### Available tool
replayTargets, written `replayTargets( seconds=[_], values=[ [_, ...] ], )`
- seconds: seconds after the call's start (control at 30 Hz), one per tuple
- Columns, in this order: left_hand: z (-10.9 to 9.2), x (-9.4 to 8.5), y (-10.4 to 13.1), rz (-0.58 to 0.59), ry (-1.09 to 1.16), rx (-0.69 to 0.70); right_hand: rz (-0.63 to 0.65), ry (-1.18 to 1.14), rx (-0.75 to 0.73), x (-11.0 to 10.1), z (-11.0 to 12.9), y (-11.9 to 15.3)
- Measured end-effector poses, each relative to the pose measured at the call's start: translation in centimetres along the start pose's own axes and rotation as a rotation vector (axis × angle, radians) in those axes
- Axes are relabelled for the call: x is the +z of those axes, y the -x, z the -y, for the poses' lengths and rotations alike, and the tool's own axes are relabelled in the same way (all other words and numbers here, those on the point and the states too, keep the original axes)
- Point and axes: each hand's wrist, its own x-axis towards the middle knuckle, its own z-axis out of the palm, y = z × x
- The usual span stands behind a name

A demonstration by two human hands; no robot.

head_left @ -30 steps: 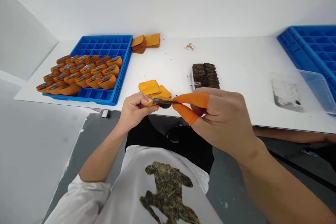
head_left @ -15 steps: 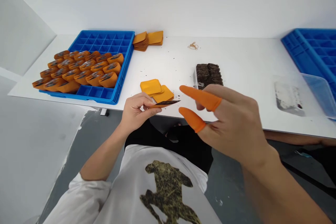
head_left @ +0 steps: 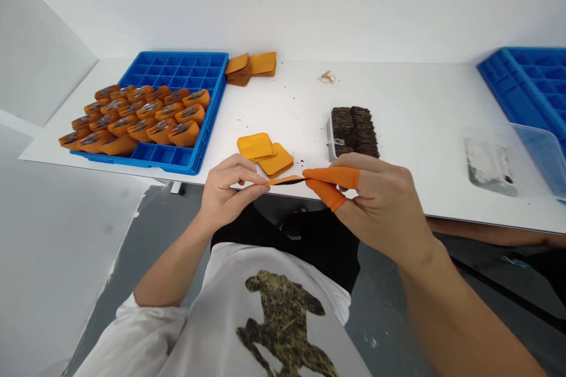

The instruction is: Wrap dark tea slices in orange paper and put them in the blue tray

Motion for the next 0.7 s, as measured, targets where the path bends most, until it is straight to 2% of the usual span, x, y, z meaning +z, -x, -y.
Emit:
replayTargets(
  seconds=[0.2, 0.4, 0.6, 0.7],
  values=[
    [0.0, -0.4, -0.2, 0.026, -0.043, 0.045, -0.003, 0.062, -0.037, 0.0, 0.2, 0.0],
    [-0.7, -1.7, -0.3, 0.155, -0.109, 0.150, -0.014, 0.126, -0.180, 1.5, 1.4, -0.3],
    [-1.3, -4.3, 1.6, 0.174, -0.325, 0.201, -0.056, 0.166, -0.282, 5.0, 2.9, -0.9],
    [-1.2, -7.2, 2.4, 0.143, -0.378, 0.138, -0.039, 0.105, -0.286, 6.0, 3.4, -1.3]
  ],
)
